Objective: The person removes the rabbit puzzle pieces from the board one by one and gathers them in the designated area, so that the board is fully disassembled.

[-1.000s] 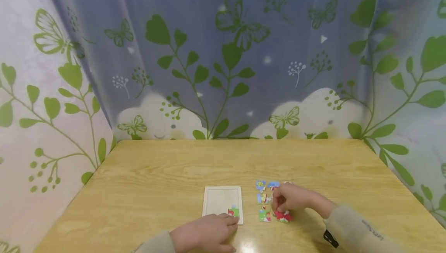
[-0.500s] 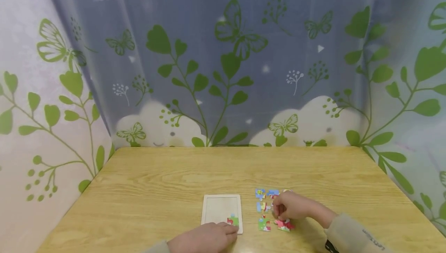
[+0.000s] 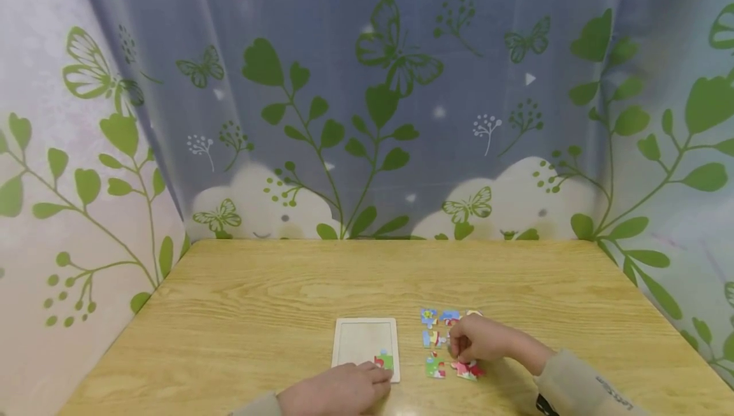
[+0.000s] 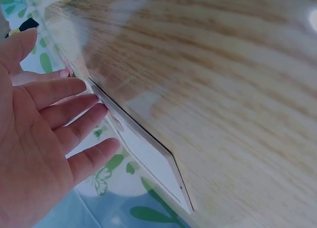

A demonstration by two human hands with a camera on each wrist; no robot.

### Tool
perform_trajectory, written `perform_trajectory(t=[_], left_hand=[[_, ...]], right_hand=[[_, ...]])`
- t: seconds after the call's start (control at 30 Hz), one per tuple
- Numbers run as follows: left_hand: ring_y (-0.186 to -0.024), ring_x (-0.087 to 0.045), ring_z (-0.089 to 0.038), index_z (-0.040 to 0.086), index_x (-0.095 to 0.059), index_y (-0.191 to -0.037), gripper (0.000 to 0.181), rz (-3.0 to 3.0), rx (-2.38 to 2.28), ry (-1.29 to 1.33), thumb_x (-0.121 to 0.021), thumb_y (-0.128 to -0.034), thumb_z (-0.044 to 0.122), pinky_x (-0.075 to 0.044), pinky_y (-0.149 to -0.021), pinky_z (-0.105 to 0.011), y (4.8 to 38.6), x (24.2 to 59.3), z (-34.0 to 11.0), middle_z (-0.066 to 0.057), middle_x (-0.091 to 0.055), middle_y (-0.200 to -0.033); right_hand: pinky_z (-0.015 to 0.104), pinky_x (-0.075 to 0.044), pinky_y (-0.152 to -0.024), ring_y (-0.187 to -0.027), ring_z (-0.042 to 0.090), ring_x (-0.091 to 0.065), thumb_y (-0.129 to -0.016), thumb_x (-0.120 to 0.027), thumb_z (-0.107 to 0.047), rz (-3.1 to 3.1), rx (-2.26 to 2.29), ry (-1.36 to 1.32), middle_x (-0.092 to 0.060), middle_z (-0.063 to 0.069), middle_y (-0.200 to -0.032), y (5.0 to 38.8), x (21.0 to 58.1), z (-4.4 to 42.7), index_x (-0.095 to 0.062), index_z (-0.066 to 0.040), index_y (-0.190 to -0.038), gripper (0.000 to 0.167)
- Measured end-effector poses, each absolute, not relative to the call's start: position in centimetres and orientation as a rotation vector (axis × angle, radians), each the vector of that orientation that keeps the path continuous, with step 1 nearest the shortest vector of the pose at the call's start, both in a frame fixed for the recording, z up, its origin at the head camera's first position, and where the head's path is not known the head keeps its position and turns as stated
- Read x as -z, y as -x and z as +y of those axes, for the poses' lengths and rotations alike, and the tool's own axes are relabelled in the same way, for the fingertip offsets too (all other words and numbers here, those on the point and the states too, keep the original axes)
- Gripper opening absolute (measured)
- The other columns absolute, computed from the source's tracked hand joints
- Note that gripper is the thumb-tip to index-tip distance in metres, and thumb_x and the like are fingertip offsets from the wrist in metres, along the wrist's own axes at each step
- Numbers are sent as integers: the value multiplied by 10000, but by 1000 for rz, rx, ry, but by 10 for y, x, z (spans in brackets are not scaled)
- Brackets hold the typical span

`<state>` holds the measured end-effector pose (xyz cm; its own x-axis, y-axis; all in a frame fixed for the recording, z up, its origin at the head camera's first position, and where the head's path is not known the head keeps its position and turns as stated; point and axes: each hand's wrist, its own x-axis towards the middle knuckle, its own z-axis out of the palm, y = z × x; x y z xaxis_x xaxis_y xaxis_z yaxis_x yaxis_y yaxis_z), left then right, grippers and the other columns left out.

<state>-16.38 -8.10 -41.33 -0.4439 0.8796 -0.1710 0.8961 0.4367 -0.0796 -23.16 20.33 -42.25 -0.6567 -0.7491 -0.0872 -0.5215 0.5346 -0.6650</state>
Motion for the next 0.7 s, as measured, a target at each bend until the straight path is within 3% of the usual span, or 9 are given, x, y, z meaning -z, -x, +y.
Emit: perform_trajectory(t=[0.23, 0.7], left_hand=[[-1083, -472, -101, 84, -545, -1152, 574, 2593, 184, -1592, -389, -862, 555, -436, -813, -223, 163, 410, -83, -5, -473, -1253], [-1199, -385, -164, 18, -485, -1248, 562, 2665, 57, -1503, -398, -908, 456, -385, -914, -269, 163, 411, -112, -98, -444, -1295]], right_hand=[[186, -452, -495, -542, 0, -495, -694, -647, 88, 2424, 884, 1052, -548, -76, -623, 232, 421, 205, -584, -58, -680, 160], [188, -451, -510, -553, -7, -465, -749, -634, 38, 2383, 945, 1112, -542, -88, -676, 232, 420, 185, -583, -76, -723, 127]])
